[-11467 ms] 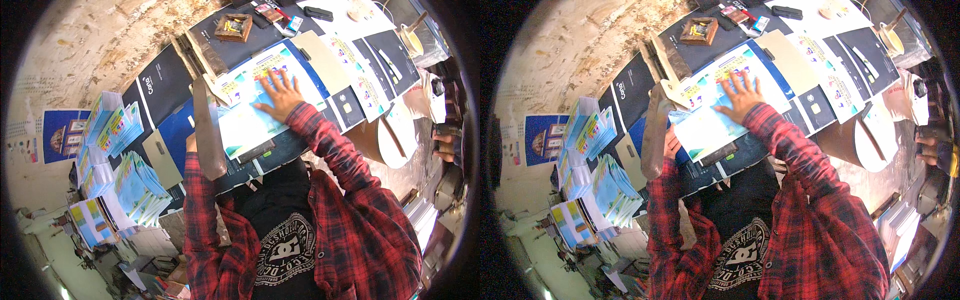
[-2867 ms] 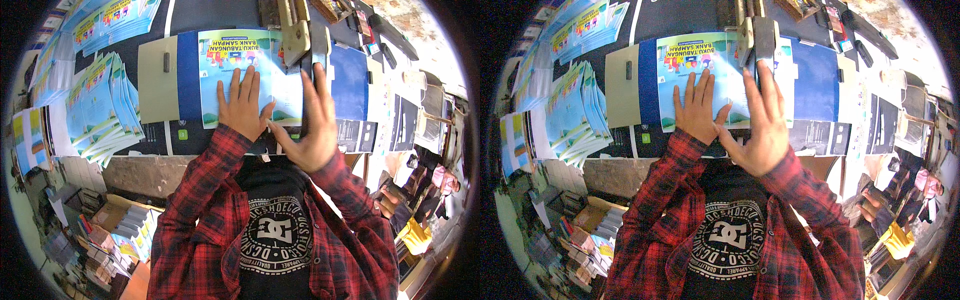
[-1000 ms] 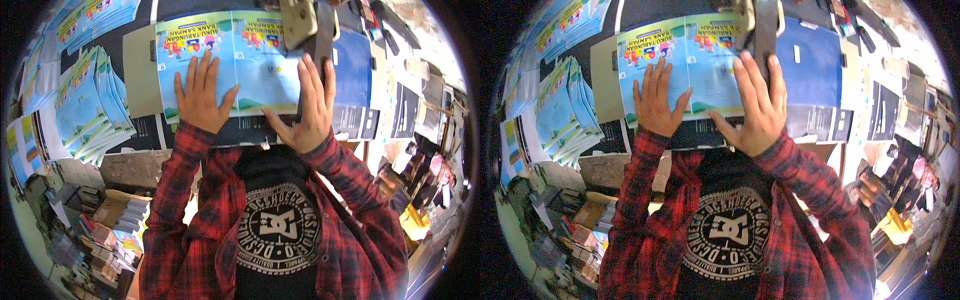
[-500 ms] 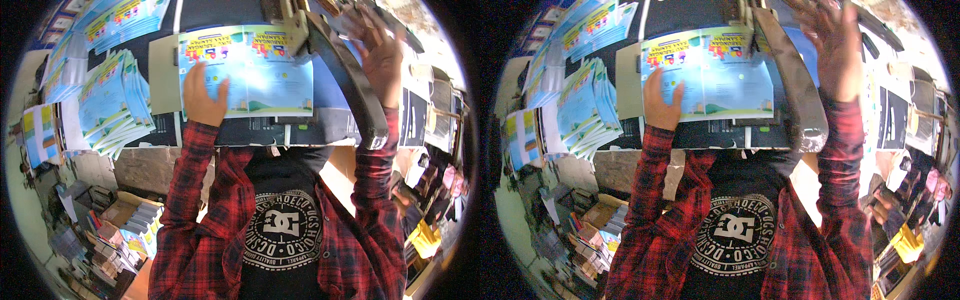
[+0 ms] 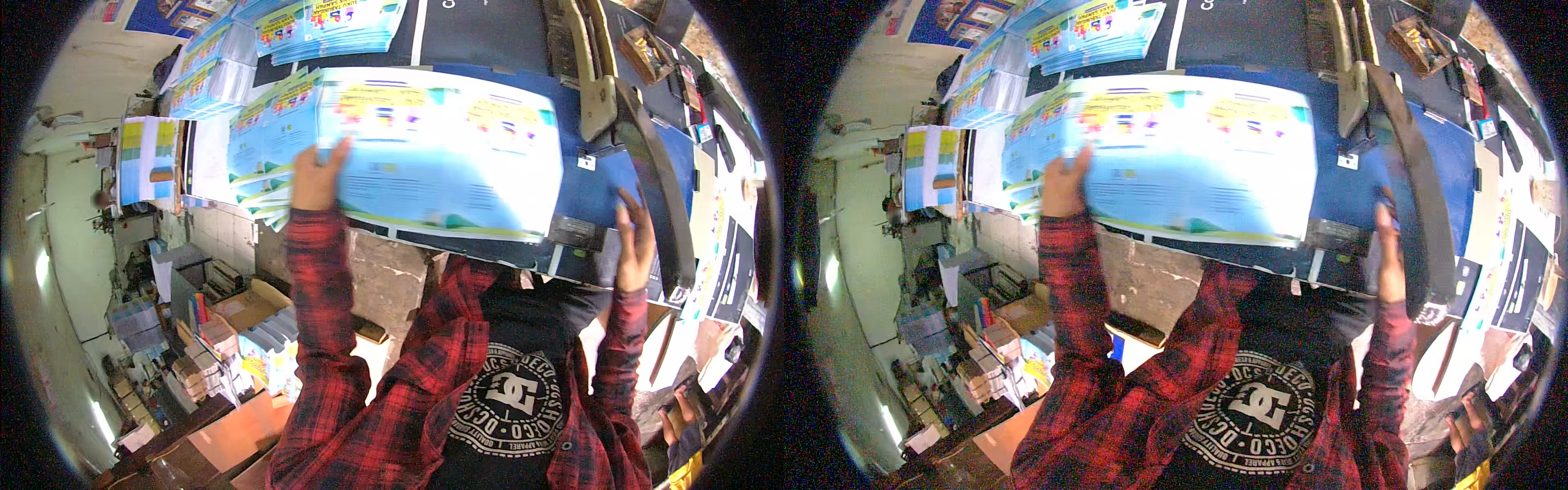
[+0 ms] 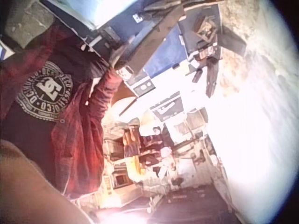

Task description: The person uses a manual paper cutter to trim stacks of printed booklets. They repeatedly place a stack of booklets onto the cutter's base, align them against the guide, and press down the lever to make a cut. The trimmed booklets are then moved aside, and the process is repeated with new stacks.

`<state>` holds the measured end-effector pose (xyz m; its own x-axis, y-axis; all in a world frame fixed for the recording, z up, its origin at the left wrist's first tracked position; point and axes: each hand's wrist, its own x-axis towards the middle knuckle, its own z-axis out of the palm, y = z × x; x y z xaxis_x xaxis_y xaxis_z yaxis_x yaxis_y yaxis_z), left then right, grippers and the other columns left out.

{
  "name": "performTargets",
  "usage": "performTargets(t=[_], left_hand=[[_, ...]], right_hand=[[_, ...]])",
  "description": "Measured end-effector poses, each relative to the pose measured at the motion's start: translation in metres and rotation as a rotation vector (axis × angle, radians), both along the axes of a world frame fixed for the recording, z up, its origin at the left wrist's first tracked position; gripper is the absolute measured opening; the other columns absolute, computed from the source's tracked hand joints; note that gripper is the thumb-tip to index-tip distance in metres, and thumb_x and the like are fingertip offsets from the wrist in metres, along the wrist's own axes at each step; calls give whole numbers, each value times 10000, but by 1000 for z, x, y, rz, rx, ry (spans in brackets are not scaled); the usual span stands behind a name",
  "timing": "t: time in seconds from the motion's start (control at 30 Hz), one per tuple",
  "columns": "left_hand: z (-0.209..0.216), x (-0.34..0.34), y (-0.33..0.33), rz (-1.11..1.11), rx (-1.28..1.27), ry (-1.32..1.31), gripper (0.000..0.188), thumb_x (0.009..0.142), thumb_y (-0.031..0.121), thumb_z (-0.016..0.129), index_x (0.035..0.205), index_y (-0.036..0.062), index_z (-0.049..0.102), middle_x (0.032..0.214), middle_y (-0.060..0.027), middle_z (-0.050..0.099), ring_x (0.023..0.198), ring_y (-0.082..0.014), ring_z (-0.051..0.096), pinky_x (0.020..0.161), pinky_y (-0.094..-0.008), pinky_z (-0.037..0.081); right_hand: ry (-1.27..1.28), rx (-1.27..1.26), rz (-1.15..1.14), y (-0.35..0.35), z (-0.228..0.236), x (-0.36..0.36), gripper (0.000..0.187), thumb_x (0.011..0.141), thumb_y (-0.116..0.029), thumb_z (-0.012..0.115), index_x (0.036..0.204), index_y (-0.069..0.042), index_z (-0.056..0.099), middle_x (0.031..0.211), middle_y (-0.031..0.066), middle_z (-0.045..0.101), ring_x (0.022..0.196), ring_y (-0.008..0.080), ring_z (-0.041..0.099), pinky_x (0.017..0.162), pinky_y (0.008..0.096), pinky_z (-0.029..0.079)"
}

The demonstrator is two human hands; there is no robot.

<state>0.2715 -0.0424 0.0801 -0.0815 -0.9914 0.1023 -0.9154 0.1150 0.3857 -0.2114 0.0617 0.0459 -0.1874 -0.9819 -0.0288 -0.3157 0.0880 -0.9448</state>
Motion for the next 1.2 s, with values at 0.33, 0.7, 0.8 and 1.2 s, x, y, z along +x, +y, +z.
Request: performTargets(t=[0.33,0.7,0.8,1.2], left_hand=[[5,291,-73,632,267,389,521,828,416,741,1147,14,651,1064,-165,698,950,-252,681,828,-364,535],[-7,198,-106,121,-255,197,467,942,230,642,1358,54,525,1277,-137,599,1131,-219,580,971,-357,459],[37,123,-67,-9,-128,203,399,999,113,519,1378,-5,485,1325,-175,565,1204,-231,547,1034,-365,413],[79,4,55,-48,151,143,424,945,129,560,1337,-27,519,1282,-186,593,1219,-268,536,1067,-409,355]], right_hand=[[145,129,-96,68,-39,-75,414,1010,-243,526,1352,-11,522,1373,133,535,1266,204,496,1084,356,351],[566,34,-608,66,-3,-162,504,839,-338,746,1247,-80,605,1196,119,634,1035,262,605,857,417,501],[878,1,-707,64,-15,-261,608,752,-424,801,1182,-29,629,1120,189,641,970,318,642,834,419,523],[826,756,-527,48,-17,-358,1110,491,-753,795,1228,53,599,1135,212,657,1065,296,644,961,383,495]])
